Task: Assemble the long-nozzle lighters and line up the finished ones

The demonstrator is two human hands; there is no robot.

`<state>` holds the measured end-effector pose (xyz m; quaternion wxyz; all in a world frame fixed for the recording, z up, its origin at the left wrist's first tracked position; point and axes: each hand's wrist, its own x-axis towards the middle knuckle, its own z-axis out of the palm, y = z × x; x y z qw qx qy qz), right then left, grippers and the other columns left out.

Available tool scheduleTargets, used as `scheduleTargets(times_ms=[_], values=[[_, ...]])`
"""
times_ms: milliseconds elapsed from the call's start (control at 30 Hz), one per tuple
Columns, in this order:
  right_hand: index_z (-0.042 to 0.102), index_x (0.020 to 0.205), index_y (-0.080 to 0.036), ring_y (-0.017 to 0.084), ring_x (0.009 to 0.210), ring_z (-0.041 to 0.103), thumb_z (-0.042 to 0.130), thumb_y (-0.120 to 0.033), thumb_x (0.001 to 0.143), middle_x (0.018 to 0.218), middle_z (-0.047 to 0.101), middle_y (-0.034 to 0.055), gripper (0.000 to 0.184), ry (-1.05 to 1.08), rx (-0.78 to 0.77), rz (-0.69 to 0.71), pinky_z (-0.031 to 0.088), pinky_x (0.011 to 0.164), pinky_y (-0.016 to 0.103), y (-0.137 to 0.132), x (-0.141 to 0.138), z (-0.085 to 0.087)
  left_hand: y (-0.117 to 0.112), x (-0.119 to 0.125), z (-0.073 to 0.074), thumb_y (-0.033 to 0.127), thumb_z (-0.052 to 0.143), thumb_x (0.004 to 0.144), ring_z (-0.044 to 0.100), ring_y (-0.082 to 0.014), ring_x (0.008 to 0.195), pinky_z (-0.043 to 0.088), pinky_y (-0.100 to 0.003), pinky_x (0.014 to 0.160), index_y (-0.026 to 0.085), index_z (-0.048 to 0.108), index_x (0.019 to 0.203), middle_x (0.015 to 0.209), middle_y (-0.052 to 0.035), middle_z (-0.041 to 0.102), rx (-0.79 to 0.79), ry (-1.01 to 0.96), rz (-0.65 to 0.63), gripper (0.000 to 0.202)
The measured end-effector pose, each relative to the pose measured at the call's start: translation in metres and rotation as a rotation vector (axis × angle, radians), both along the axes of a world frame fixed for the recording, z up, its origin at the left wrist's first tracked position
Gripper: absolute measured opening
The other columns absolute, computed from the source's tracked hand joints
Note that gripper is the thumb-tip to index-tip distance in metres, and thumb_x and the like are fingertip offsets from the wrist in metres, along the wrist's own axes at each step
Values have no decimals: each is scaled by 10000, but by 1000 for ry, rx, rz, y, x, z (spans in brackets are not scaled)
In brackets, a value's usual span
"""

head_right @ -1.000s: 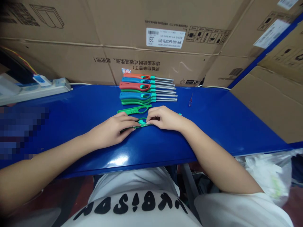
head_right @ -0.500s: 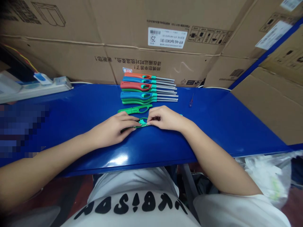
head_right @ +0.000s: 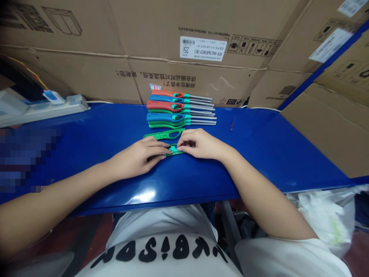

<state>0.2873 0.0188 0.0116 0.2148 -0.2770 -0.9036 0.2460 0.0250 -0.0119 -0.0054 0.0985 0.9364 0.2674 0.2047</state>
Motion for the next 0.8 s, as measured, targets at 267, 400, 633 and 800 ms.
scheduleTargets(times_ms=[267, 400, 633, 800], values=[[691, 1222, -255, 317, 1332, 486, 495, -74, 906, 1408, 540, 133, 414, -133, 213, -195, 408, 1114, 574, 8, -1, -20, 3, -3, -3, 223, 549, 1016, 673, -247, 1162, 535, -428, 1025, 204, 762, 1127, 1258, -94, 736, -8, -40, 20, 241], [710, 1046, -229, 309, 1287, 509, 615, -163, 892, 1320, 561, 125, 193, -118, 181, -256, 423, 1107, 557, 13, 3, -25, 2, -4, 3, 303, 620, 991, 669, -252, 1117, 546, -432, 998, 212, 784, 1047, 1248, -91, 733, 41, -57, 57, 196], [637, 900, -210, 241, 994, 618, 649, -239, 901, 1036, 656, 86, 31, 66, 122, -289, 517, 943, 468, 12, 2, -14, 5, -7, 8, 330, 598, 1004, 649, -258, 1147, 537, -438, 1019, 188, 724, 1243, 1247, -116, 728, 158, -130, 138, 306], [601, 903, -206, 166, 718, 650, 763, -459, 827, 829, 660, 21, 310, 425, -439, -365, 598, 675, 352, 10, -4, -10, 10, -12, 14, 321, 585, 1016, 640, -270, 1167, 537, -450, 1014, 203, 698, 1311, 1302, -112, 717, 260, -96, 162, 337]])
